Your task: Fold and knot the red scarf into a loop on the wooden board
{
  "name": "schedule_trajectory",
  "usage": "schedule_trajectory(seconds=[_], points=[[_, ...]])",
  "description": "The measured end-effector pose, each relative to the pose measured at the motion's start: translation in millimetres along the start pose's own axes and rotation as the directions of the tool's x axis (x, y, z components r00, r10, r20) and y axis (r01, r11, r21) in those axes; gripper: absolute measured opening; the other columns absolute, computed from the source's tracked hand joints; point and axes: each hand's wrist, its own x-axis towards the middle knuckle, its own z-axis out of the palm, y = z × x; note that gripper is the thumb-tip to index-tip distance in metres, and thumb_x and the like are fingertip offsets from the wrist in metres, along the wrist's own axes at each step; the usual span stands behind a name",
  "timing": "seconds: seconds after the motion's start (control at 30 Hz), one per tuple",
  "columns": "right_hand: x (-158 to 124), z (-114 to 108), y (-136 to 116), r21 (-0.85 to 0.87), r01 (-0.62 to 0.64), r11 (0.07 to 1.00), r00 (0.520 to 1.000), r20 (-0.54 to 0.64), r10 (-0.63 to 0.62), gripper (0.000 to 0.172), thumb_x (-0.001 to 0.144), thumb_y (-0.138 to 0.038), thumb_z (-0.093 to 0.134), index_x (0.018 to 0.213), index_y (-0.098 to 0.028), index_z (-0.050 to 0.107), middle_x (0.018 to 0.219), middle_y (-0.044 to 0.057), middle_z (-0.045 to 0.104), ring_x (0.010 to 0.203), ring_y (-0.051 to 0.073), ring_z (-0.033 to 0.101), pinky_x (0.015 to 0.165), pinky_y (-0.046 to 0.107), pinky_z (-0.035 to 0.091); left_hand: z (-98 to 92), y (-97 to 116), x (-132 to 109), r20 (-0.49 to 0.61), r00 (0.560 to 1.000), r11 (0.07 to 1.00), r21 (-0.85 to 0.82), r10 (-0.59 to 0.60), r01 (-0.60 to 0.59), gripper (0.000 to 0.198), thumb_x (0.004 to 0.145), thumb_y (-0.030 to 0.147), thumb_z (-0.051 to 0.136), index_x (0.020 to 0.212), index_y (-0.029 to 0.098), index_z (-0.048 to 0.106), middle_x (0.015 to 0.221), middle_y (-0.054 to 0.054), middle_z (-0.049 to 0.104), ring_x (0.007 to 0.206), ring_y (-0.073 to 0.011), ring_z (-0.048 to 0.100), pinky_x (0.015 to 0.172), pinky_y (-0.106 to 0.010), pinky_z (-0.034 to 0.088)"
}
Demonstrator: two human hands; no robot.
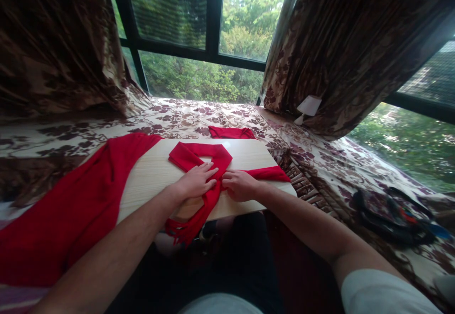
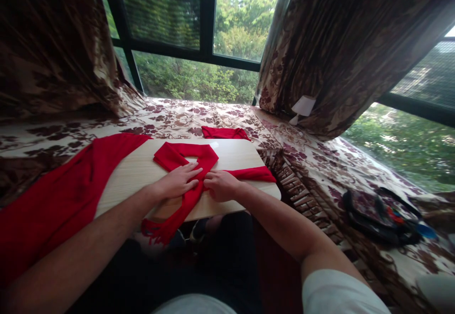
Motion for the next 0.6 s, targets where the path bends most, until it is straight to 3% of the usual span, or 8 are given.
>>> schedule_trajectory(seconds=[0.07,0.13,0.23,0.3,0.43,0.53,0.6], points=[[-4,-2,0,0.048,-0.083,0.995,0.996,-0.012,0.084,0.009,0.087,-0.018,0.056,0.082,-0.018,0.063,0.093,0.008,0.066,0.09,0.019,0.059,0.085,0.03,0.046,5.7,-1,1,0.042,0.999,1.0,0.027,-0.015,0.014,0.061,0.097,0.05,0.039,0.153,0.025,0.044,0.164,-0.009,0.031,0.15,-0.0307,0.029,0.12,-0.05,0.025],[-8,-4,8,0.054,-0.243,0.969,0.969,-0.023,0.244,0.016,0.093,-0.022,0.051,0.087,-0.018,0.065,0.095,0.008,0.067,0.092,0.019,0.06,0.086,0.03,0.046,8.3,-3,1,0.048,0.998,0.998,0.052,-0.028,0.026,0.064,0.096,0.054,0.039,0.155,0.028,0.04,0.164,-0.009,0.031,0.15,-0.0322,0.029,0.119,-0.052,0.024],[-17,-8,33,0.026,-0.539,0.842,0.842,0.016,0.539,0.022,0.094,-0.028,0.053,0.105,-0.016,0.068,0.107,0.012,0.07,0.1,0.022,0.062,0.087,0.031,0.045,7.8,-4,-1,0.062,0.997,0.996,0.074,-0.052,0.048,0.071,0.093,0.06,0.041,0.157,0.031,0.033,0.164,-0.008,0.031,0.149,-0.0347,0.028,0.118,-0.056,0.023],[-25,-14,52,0.034,-0.647,0.762,0.759,0.133,0.638,0.028,0.091,-0.032,0.058,0.111,-0.016,0.068,0.11,0.012,0.07,0.098,0.022,0.063,0.083,0.029,0.045,6.6,-4,-1,0.076,0.995,0.995,0.083,-0.059,0.053,0.071,0.092,0.062,0.041,0.157,0.035,0.033,0.165,-0.006,0.029,0.149,-0.0367,0.027,0.116,-0.06,0.023],[-38,-34,79,0.13,-0.741,0.659,0.642,0.425,0.638,0.03,0.086,-0.038,0.063,0.107,-0.018,0.071,0.096,0.005,0.073,0.079,0.017,0.064,0.067,0.024,0.044,5.0,-1,-2,0.085,0.995,0.995,0.088,-0.06,0.052,0.068,0.092,0.063,0.04,0.156,0.039,0.034,0.166,-0.005,0.025,0.149,-0.0388,0.026,0.115,-0.063,0.021],[-41,-47,85,0.113,-0.696,0.709,0.634,0.562,0.532,0.031,0.079,-0.044,0.07,0.096,-0.018,0.073,0.082,0.001,0.071,0.07,0.015,0.06,0.06,0.023,0.039,4.9,0,-2,0.089,0.993,0.994,0.082,-0.073,0.066,0.069,0.092,0.062,0.041,0.156,0.038,0.034,0.167,-0.006,0.024,0.149,-0.0393,0.025,0.115,-0.065,0.019],[-44,-53,84,0.025,-0.631,0.776,0.629,0.601,0.493,0.028,0.069,-0.038,0.078,0.09,-0.019,0.073,0.076,0.0,0.069,0.069,0.016,0.059,0.058,0.024,0.037,5.1,1,-2,0.088,0.993,0.995,0.075,-0.073,0.067,0.069,0.092,0.063,0.04,0.156,0.038,0.034,0.167,-0.006,0.023,0.149,-0.0398,0.024,0.114,-0.065,0.018]])
